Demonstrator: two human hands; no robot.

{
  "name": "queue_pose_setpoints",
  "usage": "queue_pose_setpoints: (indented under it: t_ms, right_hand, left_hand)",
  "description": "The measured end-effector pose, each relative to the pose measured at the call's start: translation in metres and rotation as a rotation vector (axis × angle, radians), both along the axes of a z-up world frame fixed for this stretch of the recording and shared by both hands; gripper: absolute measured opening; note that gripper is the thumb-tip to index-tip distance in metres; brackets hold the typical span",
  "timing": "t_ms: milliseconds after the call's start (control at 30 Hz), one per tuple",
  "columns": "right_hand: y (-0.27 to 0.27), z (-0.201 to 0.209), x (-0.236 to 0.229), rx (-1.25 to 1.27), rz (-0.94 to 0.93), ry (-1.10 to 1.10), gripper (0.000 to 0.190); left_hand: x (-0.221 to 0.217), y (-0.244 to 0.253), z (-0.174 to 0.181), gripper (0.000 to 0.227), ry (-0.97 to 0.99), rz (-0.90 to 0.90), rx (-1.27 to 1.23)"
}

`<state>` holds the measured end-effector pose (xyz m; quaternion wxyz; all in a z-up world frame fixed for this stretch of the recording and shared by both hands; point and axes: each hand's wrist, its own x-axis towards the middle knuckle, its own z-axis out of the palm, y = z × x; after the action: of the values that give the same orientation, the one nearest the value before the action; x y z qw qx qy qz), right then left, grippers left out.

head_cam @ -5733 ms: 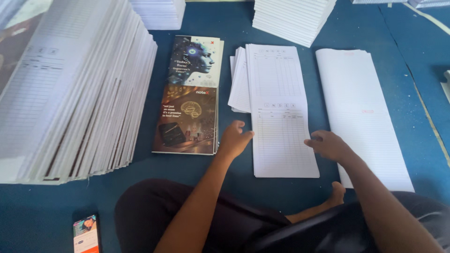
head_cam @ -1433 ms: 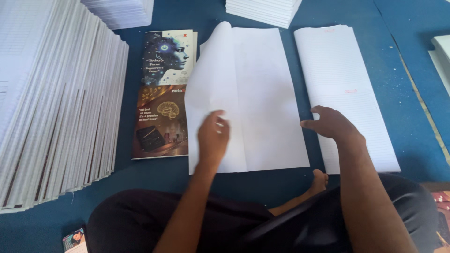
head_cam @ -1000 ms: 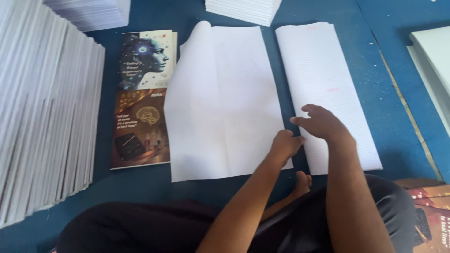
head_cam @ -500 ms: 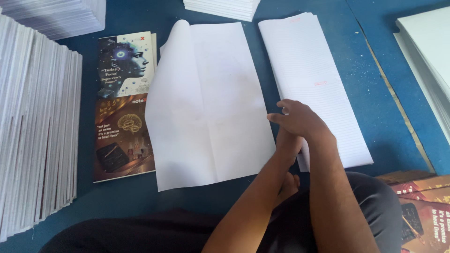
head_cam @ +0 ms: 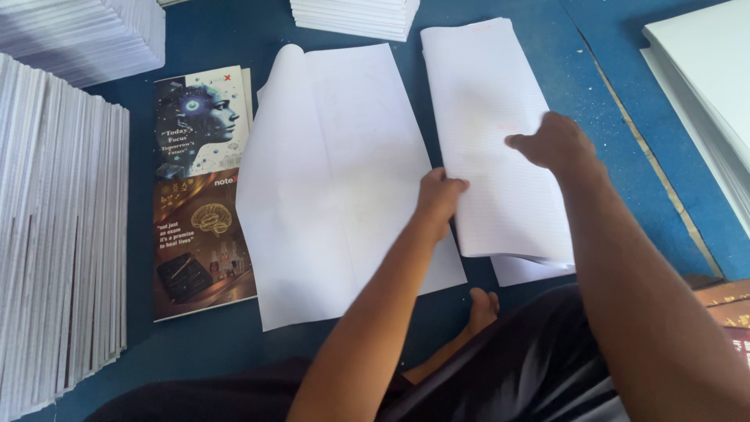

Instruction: The person assembles notebooks by inserting index sheets and covers into stacks of paper. They open the paper stacks, place the index sheet inside, add the cover, and then stack the completed notebooks together.

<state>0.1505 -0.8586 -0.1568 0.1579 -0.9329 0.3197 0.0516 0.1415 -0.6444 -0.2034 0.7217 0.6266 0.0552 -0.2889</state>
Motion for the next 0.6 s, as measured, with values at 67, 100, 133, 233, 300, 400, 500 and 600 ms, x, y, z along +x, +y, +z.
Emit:
queue_pose_setpoints:
  t_ms: [67,100,133,233,300,400,500,600]
  right_hand:
    - [-0.016,-0.017,-0.005,0.126,-0.100,0.028,0.083]
    - [-0.019,-0.025,-0.007,0.192,-0.146,0.043,0.085]
    - [-0.020,-0.031,-0.009,0.295,-0.176,0.030,0.084]
    - [-0.019,-0.033,-0.015,0.668,-0.285,-0.064,0.081]
    - [-0.016,-0.018,-0.013,1.002,-0.371,-0.211,0.077]
    - [-0.003,0.004,-0.011,1.104,-0.433,-0.286,0.067]
    - [0.012,0.015,-0.009,1.261,-0.453,-0.338,0.063]
    - [0.022,0.015,-0.009,1.268,-0.497,-0.227,0.062]
  left_hand:
    - [0.009,0.011,0.008,0.040,0.076,-0.033,-0.006]
    - [0.013,0.014,0.011,0.040,0.097,-0.040,-0.043]
    - [0.017,0.017,0.014,0.041,0.117,-0.046,-0.080]
    - [0.025,0.026,0.018,0.044,0.166,-0.076,-0.230]
    - [0.029,0.033,0.020,0.046,0.182,-0.104,-0.292]
    - [0.033,0.049,0.024,0.047,0.177,-0.148,-0.248]
    - [0.033,0.064,0.027,0.048,0.166,-0.210,-0.109]
    - [0.031,0.078,0.028,0.047,0.149,-0.282,-0.006]
